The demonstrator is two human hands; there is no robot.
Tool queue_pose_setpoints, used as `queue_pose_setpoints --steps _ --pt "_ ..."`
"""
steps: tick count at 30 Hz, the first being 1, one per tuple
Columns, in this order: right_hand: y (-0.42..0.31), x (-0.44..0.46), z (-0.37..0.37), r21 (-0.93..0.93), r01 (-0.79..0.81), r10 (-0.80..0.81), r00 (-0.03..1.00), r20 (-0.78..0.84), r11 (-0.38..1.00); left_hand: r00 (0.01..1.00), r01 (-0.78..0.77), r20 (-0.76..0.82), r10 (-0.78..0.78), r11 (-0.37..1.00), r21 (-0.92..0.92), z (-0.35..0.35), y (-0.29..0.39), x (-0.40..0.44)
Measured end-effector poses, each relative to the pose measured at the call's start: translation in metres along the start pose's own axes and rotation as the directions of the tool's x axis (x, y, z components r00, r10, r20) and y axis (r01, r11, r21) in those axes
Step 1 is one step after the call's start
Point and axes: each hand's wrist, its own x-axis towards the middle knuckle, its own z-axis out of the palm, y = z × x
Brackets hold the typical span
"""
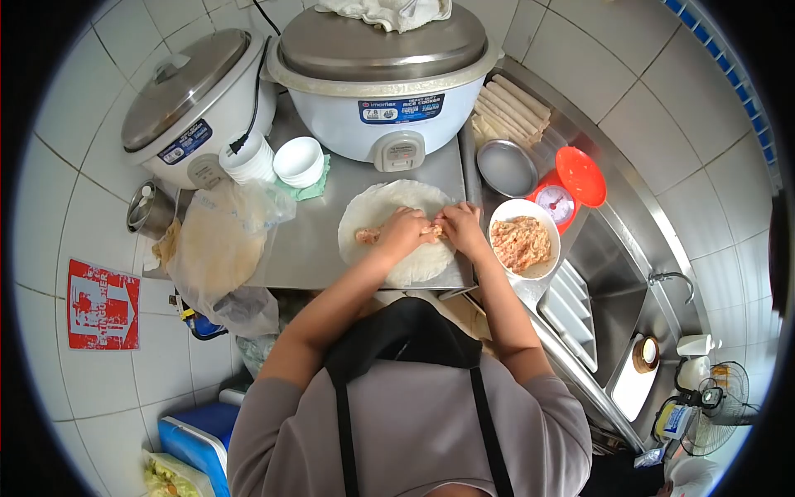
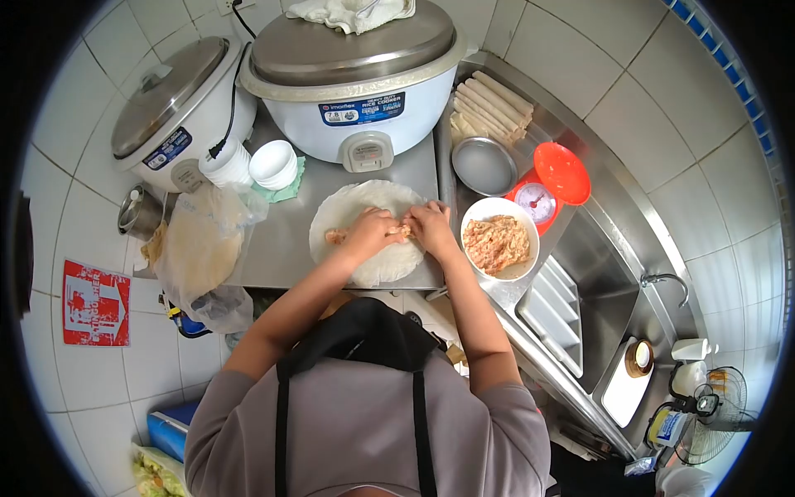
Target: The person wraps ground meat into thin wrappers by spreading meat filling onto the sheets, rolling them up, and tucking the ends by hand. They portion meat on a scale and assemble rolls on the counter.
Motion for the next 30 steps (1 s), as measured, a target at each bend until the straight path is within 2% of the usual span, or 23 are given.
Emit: queue_pose_setpoints --steps 1,2,4,5,7,10,11,13,14,17,20,24,26,30 --pt "0.002 -0.002 0.001 0.126 -0.043 0.047 0.998 -0.035 0.991 1.0 -0.005 -0.004 0.005 1.0 -0.023 0.003 -0.004 0.0" --pt "0.003 -0.003 0.0 0.174 -0.056 0.064 0.997 -0.045 0.983 1.0 -0.009 -0.009 0.009 0.999 -0.045 0.005 -0.009 -0.001" --pt "0.001 -0.004 -0.002 0.271 -0.081 0.102 0.993 -0.065 0.959 0.989 -0.058 -0.141 0.051 0.997 -0.047 0.008 -0.012 -0.005" --pt "0.0 -0.005 -0.002 0.203 -0.017 0.028 0.998 -0.051 0.979 0.976 -0.083 -0.205 0.071 0.996 -0.046 0.009 -0.014 -0.006" --pt "-0.006 -0.006 -0.001 0.067 0.114 -0.114 0.993 -0.007 0.991 0.994 -0.044 -0.101 0.034 0.994 -0.102 0.008 -0.024 -0.007" --pt "-0.003 -0.007 0.009 -0.012 0.082 -0.082 0.996 -0.026 0.997 0.999 -0.036 -0.016 0.035 0.991 -0.126 -0.002 -0.031 -0.014" --pt "-0.002 -0.009 0.009 0.016 0.04 -0.04 0.999 0.005 0.999 0.999 -0.045 -0.005 0.045 0.992 -0.122 -0.007 -0.031 -0.015" --pt "-0.01 -0.004 0.001 0.067 -0.04 0.036 0.998 0.059 0.997 0.972 -0.084 -0.222 0.077 0.996 -0.024 -0.011 -0.029 -0.02" --pt "-0.015 0.0 -0.001 0.048 -0.015 0.013 0.999 0.036 0.999 0.942 -0.095 -0.322 0.098 0.995 0.027 -0.014 -0.03 -0.023" --pt "-0.047 0.009 0.012 -0.019 0.063 -0.063 0.997 -0.044 0.998 0.994 -0.073 -0.09 0.066 0.994 -0.081 -0.033 -0.041 -0.034" --pt "-0.049 0.016 0.046 -0.085 0.066 -0.065 0.998 0.008 0.994 1.0 -0.002 0.015 0.004 0.995 -0.103 -0.032 -0.053 -0.039" --pt "-0.067 0.019 0.033 -0.037 -0.007 0.007 1.0 0.012 0.999 0.999 -0.022 -0.026 0.018 0.991 -0.129 -0.044 -0.06 -0.048" --pt "-0.073 0.022 0.039 -0.072 0.013 -0.012 1.0 0.007 0.997 0.997 -0.065 -0.043 0.059 0.982 -0.176 -0.047 -0.07 -0.055" --pt "-0.082 0.025 0.059 -0.159 0.043 -0.041 0.999 0.013 0.986 0.995 -0.033 0.086 0.047 0.988 -0.15 -0.057 -0.077 -0.054"
